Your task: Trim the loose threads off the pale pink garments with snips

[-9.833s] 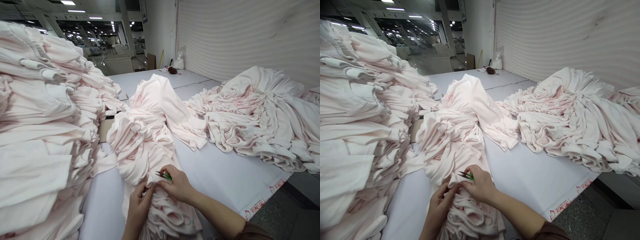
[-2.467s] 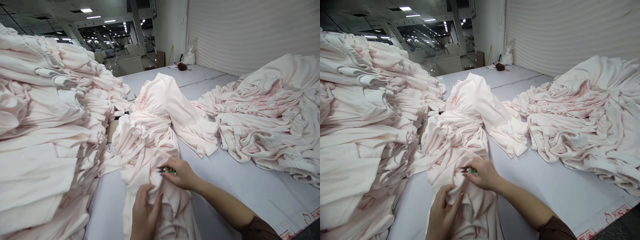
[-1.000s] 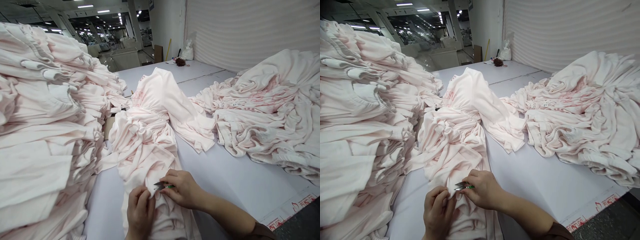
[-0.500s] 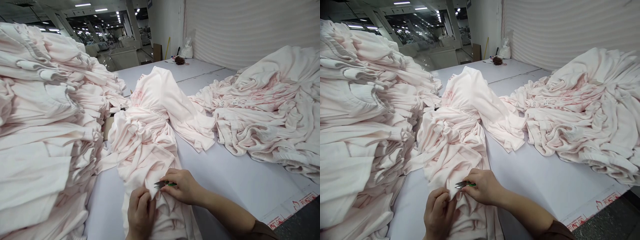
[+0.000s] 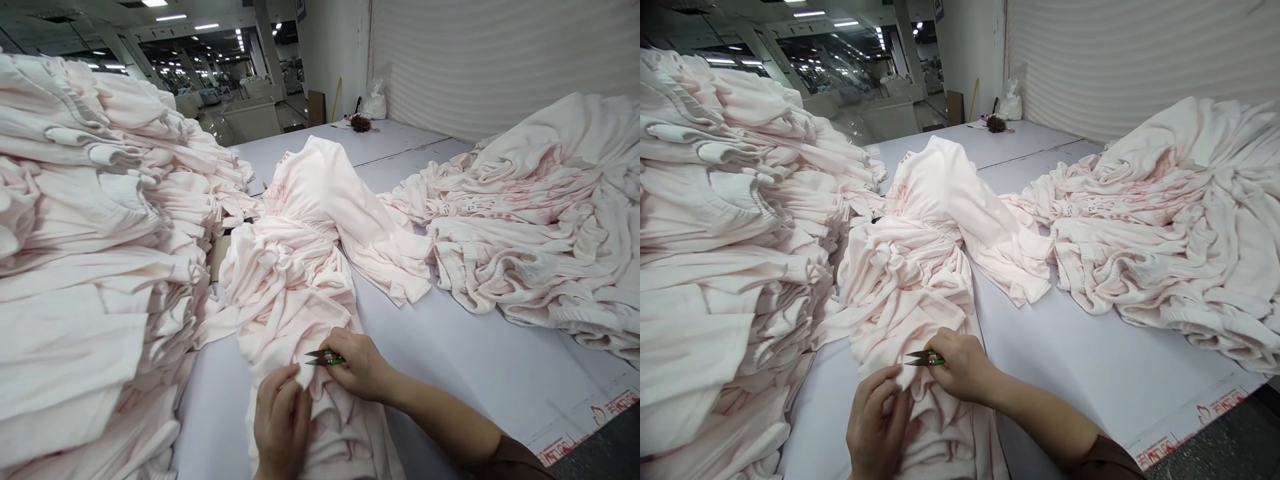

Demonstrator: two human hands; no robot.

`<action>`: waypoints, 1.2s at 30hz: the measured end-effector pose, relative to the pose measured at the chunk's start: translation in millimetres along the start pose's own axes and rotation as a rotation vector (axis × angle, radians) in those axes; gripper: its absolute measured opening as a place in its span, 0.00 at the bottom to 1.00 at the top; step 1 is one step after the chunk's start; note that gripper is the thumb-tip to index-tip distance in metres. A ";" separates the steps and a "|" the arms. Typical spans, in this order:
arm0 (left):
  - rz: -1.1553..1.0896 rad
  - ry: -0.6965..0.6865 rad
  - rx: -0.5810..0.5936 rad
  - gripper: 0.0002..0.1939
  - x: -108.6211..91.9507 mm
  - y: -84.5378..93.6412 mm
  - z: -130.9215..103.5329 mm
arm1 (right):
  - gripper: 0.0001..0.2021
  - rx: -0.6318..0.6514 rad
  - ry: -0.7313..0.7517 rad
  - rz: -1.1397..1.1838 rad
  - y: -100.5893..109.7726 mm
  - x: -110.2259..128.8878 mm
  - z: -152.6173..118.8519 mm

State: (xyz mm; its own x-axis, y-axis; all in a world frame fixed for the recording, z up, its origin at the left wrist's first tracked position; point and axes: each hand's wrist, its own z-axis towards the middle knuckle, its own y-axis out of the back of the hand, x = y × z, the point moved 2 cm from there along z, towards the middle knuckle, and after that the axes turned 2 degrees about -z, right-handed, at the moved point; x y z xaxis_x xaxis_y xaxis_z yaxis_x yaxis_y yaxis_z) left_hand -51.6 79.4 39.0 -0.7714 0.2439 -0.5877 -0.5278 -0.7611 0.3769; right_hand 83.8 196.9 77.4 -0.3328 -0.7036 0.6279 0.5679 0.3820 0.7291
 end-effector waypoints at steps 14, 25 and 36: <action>-0.481 0.838 -0.039 0.23 4.7 -8.3 8.6 | 0.10 -0.005 0.208 -0.094 9.0 4.7 2.3; -0.016 -0.015 0.021 0.07 -20.0 -6.5 -6.1 | 0.13 0.068 0.109 -0.061 -7.3 0.2 50.1; -0.479 0.580 -0.275 0.11 11.4 34.2 7.9 | 0.07 0.005 -0.225 0.182 -14.2 -29.9 116.6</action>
State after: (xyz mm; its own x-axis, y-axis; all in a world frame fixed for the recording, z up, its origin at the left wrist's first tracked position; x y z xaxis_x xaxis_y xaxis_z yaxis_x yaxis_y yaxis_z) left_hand -81.2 60.9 50.8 -0.1352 0.2878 -0.9481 -0.5901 -0.7920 -0.1563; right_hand -2.1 282.4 80.1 -0.3846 -0.4725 0.7930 0.6305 0.4930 0.5995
